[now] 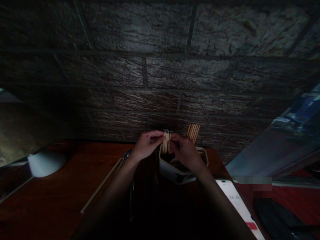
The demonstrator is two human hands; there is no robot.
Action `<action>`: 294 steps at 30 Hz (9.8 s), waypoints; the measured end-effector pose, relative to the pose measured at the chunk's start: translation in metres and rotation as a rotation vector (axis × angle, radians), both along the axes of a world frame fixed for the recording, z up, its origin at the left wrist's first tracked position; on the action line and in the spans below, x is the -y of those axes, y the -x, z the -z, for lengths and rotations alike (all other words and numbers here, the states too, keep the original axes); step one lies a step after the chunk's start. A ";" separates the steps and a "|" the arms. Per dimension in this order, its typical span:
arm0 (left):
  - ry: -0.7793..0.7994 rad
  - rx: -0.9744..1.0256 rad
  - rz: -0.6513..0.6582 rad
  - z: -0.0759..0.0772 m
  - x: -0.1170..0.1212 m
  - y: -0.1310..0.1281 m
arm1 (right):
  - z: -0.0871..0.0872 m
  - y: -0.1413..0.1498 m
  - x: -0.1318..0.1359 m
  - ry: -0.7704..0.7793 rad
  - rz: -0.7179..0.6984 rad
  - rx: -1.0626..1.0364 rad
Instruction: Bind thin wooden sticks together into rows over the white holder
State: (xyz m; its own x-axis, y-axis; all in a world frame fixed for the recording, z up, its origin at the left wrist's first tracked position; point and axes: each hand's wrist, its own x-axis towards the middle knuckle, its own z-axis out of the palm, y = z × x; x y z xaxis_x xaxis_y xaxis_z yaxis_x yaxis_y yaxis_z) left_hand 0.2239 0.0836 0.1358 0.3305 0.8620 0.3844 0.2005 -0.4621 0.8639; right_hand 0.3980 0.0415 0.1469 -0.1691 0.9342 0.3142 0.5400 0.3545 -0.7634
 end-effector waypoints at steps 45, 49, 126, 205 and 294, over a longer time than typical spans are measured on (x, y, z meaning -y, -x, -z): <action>0.006 -0.022 0.017 -0.001 0.002 -0.002 | 0.010 0.002 -0.005 0.059 0.009 -0.083; 0.006 -0.027 0.039 -0.001 0.001 -0.002 | 0.010 0.002 -0.006 0.061 -0.007 -0.097; -0.002 0.047 0.012 0.004 -0.002 -0.004 | 0.010 0.006 -0.005 0.062 -0.006 -0.185; 0.060 0.057 0.036 0.004 -0.003 -0.002 | 0.010 0.005 -0.005 0.056 -0.008 -0.076; 0.018 0.079 0.069 0.001 0.000 -0.004 | 0.010 0.006 -0.005 0.042 0.020 -0.081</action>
State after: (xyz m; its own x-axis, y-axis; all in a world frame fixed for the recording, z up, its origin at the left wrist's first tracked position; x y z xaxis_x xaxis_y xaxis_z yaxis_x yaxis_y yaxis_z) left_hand 0.2278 0.0836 0.1346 0.3588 0.8451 0.3963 0.0993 -0.4568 0.8840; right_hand 0.3921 0.0468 0.1370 -0.1255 0.9499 0.2863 0.4824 0.3106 -0.8190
